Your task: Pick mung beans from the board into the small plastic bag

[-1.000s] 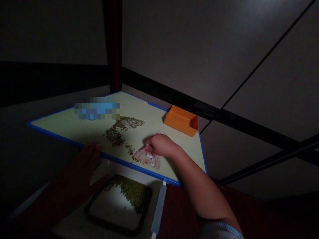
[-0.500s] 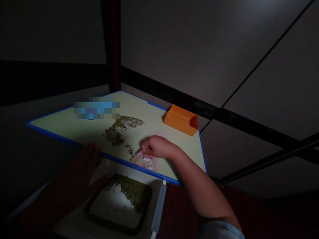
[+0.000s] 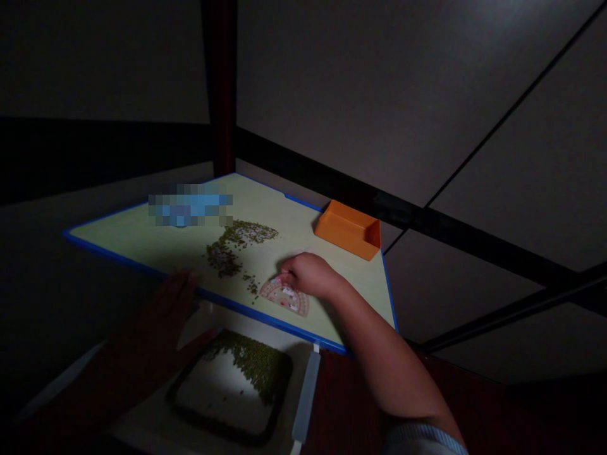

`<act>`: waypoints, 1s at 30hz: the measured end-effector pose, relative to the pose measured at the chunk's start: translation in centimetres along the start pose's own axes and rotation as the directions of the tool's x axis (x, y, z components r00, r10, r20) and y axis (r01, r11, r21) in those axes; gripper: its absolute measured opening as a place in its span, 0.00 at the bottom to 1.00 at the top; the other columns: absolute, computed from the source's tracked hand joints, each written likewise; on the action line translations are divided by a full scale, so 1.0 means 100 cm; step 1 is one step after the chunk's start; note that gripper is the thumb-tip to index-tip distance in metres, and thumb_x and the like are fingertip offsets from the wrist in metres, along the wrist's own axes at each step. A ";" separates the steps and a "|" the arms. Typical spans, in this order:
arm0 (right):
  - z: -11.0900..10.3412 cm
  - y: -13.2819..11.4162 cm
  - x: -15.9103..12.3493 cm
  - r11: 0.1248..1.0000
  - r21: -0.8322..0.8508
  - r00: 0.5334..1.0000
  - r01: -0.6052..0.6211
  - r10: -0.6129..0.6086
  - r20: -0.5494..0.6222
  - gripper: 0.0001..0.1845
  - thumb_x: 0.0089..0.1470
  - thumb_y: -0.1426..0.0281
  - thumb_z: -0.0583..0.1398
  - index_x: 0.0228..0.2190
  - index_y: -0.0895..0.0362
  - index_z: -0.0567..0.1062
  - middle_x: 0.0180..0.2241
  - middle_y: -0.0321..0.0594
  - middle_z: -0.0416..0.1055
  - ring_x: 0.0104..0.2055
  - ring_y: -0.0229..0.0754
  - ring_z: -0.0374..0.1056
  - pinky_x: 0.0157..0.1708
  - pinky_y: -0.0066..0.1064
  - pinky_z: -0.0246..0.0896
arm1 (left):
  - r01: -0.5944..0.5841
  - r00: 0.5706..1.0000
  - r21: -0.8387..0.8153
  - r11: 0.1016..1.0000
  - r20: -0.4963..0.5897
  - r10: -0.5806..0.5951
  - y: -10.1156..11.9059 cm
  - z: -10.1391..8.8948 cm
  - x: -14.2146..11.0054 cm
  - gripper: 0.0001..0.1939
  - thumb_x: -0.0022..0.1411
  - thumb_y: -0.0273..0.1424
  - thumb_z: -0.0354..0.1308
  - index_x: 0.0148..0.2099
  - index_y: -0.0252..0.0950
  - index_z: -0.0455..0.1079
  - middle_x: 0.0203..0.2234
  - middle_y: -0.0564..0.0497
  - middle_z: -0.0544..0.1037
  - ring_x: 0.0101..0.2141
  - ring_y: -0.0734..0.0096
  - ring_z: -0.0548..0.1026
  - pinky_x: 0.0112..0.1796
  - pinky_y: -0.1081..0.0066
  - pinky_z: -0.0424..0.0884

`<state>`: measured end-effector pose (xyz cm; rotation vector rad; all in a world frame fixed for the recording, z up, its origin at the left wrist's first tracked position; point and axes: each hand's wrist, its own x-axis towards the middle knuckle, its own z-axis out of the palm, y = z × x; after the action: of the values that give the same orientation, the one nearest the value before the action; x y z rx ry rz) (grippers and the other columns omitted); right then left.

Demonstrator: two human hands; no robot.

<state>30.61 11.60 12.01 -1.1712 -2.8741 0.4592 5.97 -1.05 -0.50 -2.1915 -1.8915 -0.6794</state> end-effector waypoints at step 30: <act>0.003 -0.009 -0.003 0.994 0.046 0.994 0.102 -0.100 -0.036 0.15 0.60 0.68 0.59 0.22 0.60 0.71 0.19 0.31 0.61 0.23 0.31 0.52 0.27 0.27 0.40 | -0.034 0.999 0.052 0.998 -0.033 0.036 -0.003 0.006 -0.002 0.47 0.61 0.55 0.42 0.67 0.20 0.47 0.65 0.26 0.55 0.65 0.40 0.53 0.58 0.45 0.60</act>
<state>30.19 10.77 12.01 -1.0112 -2.8599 0.4978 5.82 -0.97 -1.13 -2.1623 -1.8294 -0.6499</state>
